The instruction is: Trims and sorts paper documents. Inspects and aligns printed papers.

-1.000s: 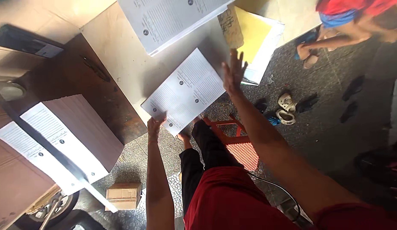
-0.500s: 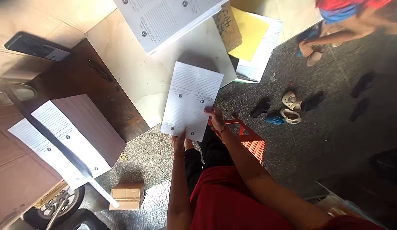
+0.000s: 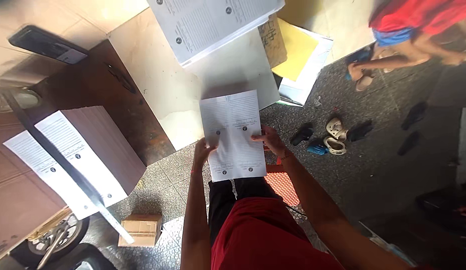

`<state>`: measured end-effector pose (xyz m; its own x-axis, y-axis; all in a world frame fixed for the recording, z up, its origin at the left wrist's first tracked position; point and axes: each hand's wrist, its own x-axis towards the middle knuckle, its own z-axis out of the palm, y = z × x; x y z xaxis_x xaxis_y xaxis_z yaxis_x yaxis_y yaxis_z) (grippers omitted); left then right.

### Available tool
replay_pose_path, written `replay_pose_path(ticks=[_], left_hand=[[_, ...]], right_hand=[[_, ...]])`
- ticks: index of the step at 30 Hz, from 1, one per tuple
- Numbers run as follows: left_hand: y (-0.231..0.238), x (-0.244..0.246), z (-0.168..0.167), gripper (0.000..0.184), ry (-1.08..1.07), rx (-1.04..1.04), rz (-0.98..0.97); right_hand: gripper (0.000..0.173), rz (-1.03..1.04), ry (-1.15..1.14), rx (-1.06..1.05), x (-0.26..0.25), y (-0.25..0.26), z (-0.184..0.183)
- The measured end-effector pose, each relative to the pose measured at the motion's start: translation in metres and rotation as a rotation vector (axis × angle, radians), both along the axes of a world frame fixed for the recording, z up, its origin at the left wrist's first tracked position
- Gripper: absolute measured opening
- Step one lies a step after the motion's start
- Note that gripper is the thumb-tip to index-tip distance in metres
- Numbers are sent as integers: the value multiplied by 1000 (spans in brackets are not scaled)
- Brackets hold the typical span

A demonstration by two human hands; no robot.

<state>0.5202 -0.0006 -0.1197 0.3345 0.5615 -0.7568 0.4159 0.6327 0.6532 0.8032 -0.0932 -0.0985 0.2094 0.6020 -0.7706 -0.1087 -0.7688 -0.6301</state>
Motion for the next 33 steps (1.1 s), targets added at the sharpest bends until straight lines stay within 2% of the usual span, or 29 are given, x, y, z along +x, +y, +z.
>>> replay_pose_path(ticks=[3,6,9,12,15,18,21,25,29,31,33], left_hand=[[-7,1,18,43,12,118,66],[-1,1,43,44,37,288,123],[11,-2,72,45,60,496,157],[28,-6,87,48,103,698,196],[49,-6,80,60,18,833,362],[62,-6,73,55,-185,925,480],[80,-8,55,50,-262,1037,556],[88,-7,51,45,-178,1071,570],[90,-9,19,56,-44,1037,566],[98,-9,17,56,67,1045,532],[100,-11,21,59,91,1018,480]], right_hand=[[39,90,-116,70,-5,6,15],[45,76,-161,158,-13,23,40],[50,82,-237,355,-22,40,60],[44,131,-422,615,-26,67,63],[33,171,-652,783,-27,93,54],[25,205,-835,823,-27,109,43],[23,227,-920,913,-25,122,34],[22,249,-971,937,-28,128,32],[24,299,-951,784,-35,131,15],[24,309,-960,824,-34,139,10],[26,311,-900,883,-29,143,7]])
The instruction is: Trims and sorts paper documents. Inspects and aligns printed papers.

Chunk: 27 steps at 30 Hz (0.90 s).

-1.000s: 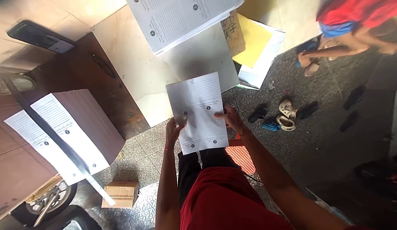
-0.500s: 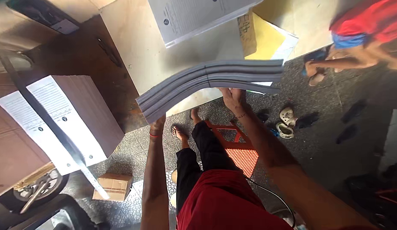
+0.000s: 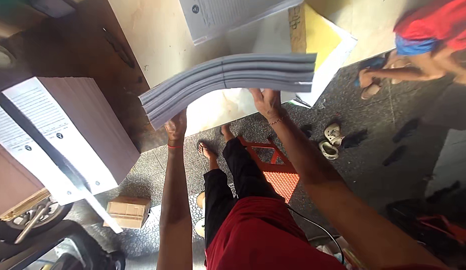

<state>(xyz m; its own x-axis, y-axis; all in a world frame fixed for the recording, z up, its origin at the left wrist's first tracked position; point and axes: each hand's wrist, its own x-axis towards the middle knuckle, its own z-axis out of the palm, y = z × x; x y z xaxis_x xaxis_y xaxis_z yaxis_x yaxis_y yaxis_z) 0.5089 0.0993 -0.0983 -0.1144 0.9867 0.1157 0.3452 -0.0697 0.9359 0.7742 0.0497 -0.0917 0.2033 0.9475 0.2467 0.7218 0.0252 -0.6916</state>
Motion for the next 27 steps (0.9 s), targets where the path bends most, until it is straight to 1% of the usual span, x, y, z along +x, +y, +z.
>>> replay_pose_path(ticks=[3,6,9,12,16,18,21,22,24,27], left_hand=[[9,-3,1,59,27,-9,-48],[13,-6,6,59,154,-12,-110],[12,-6,9,51,246,25,-96],[11,-2,11,48,191,44,-57],[5,0,16,56,125,21,-11],[3,-3,16,50,160,68,-18],[-1,-3,8,42,220,56,-40],[-1,-3,5,40,232,45,-42],[1,-2,6,42,232,16,-42],[5,-3,8,43,186,14,-42]], right_hand=[[31,71,126,14,7,12,3],[38,103,205,-11,10,16,6],[34,65,203,-1,9,17,2],[30,48,238,28,5,17,5],[27,38,215,56,6,11,10],[28,19,143,49,5,6,11],[30,-13,91,-20,3,1,3],[30,-7,108,-33,5,1,-1],[29,16,148,-35,6,6,-3],[29,30,200,-38,5,10,1]])
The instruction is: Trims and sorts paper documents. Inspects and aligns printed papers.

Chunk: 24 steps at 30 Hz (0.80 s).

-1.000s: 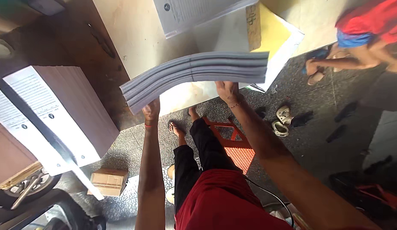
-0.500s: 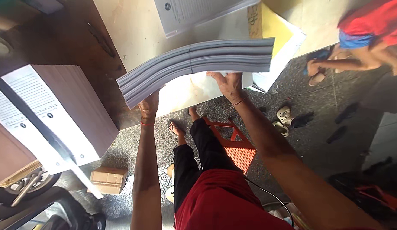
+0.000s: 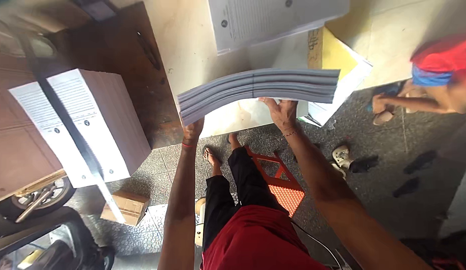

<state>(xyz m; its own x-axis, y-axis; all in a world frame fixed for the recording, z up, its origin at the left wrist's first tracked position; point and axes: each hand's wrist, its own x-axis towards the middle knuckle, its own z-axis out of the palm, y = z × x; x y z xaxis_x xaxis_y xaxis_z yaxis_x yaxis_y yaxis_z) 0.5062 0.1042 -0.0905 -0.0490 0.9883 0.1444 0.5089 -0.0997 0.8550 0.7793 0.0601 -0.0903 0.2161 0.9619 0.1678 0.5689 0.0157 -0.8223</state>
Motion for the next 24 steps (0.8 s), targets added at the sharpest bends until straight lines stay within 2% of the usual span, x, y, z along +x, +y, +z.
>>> replay_pose_path(ticks=[6,10,15,20,24], left_hand=[[-10,0,18,38,-13,-19,-25],[-66,-12,52,46,-15,-163,-81],[-140,-16,85,41,29,-366,108],[-211,-36,118,46,49,-303,223],[-250,-68,140,46,70,-279,259]], right_hand=[[35,13,110,-34,-1,-7,25],[36,72,63,-223,-1,-44,61],[48,127,104,-388,-15,-97,93],[47,237,97,-384,-41,-140,120],[45,281,90,-398,-72,-166,138]])
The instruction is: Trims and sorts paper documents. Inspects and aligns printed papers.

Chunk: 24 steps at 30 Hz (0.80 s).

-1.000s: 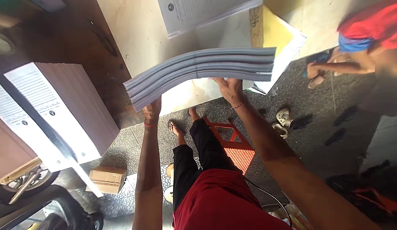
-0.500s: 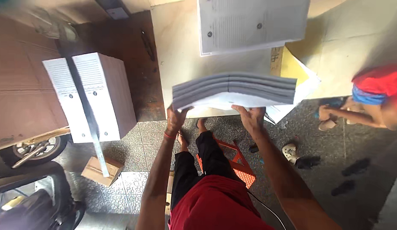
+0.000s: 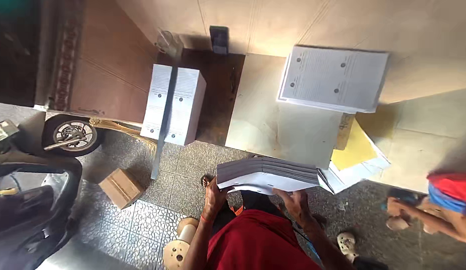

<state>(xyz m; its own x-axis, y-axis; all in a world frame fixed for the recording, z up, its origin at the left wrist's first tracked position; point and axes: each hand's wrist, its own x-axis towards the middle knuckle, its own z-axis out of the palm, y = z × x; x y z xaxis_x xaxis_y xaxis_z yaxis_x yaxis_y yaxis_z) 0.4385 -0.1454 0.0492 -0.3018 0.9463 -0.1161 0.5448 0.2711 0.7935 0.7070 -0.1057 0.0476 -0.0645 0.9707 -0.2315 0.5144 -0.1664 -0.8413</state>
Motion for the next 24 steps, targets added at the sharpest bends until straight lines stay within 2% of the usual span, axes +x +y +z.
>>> replay_pose_path(ticks=[8,15,20,24], left_hand=[[-79,-107,31,41,-24,141,-26],[-151,-196,56,42,53,218,-13],[-174,-228,60,43,49,243,19],[-172,-241,61,40,57,269,35]], right_hand=[[38,-5,33,141,-104,-76,36],[43,41,72,200,-190,-139,48],[42,80,82,210,-223,-154,50],[39,104,92,218,-239,-144,56]])
